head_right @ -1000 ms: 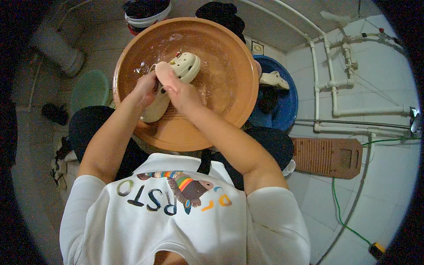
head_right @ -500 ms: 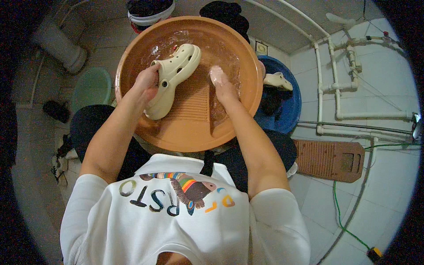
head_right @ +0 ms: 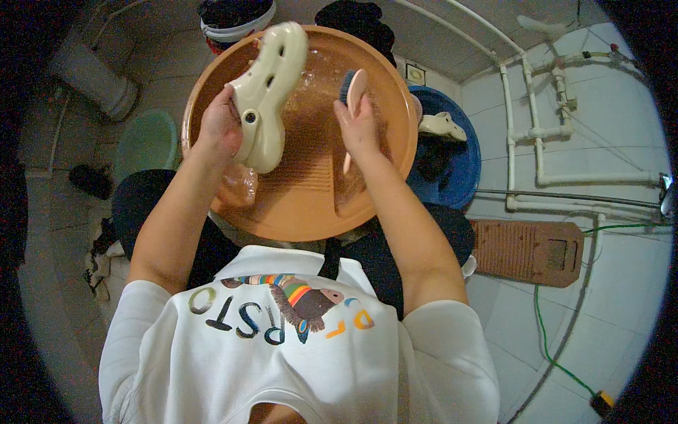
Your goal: The person scrubs a pair of beige clogs and a pair of brown leather shoes using a brush and water in a large basin. They handle the shoes one at a time, scrubbing the soles and uppers, and place the cleaned items on the floor.
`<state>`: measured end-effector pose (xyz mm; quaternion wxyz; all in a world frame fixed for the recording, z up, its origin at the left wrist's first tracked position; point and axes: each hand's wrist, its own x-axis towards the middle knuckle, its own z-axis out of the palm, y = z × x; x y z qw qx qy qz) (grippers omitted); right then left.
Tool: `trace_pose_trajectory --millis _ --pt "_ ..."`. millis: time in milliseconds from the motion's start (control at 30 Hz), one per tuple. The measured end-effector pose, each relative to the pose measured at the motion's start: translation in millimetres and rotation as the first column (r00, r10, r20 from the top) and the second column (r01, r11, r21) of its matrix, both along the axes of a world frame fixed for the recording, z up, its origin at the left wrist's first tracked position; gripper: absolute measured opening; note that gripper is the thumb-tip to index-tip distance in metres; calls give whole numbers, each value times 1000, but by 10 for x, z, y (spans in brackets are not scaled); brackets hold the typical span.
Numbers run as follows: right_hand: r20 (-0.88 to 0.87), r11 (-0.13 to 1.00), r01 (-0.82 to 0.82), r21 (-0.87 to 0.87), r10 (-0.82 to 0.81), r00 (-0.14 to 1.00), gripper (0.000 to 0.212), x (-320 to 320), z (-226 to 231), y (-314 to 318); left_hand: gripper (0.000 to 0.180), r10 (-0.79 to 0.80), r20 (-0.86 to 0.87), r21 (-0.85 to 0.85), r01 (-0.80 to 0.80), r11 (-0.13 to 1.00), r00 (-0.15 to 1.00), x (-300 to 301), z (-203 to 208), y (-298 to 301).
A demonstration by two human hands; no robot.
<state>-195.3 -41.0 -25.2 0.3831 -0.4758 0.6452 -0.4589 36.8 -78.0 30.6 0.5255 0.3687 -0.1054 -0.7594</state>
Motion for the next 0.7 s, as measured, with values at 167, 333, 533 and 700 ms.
trace_pose_trajectory --millis 167,333,533,700 --pt "337 985 -135 112 90 937 94 377 97 242 41 55 -294 -22 -65 998 954 -10 146 27" --pt "538 969 -246 32 191 821 118 492 269 397 41 131 -289 58 -119 991 948 -66 115 83" --pt "742 949 -271 161 65 668 81 338 135 314 40 161 -230 88 -144 986 960 -154 177 167" --pt "736 902 -314 298 -8 676 70 219 131 459 44 175 -175 122 -155 980 969 -209 86 167"
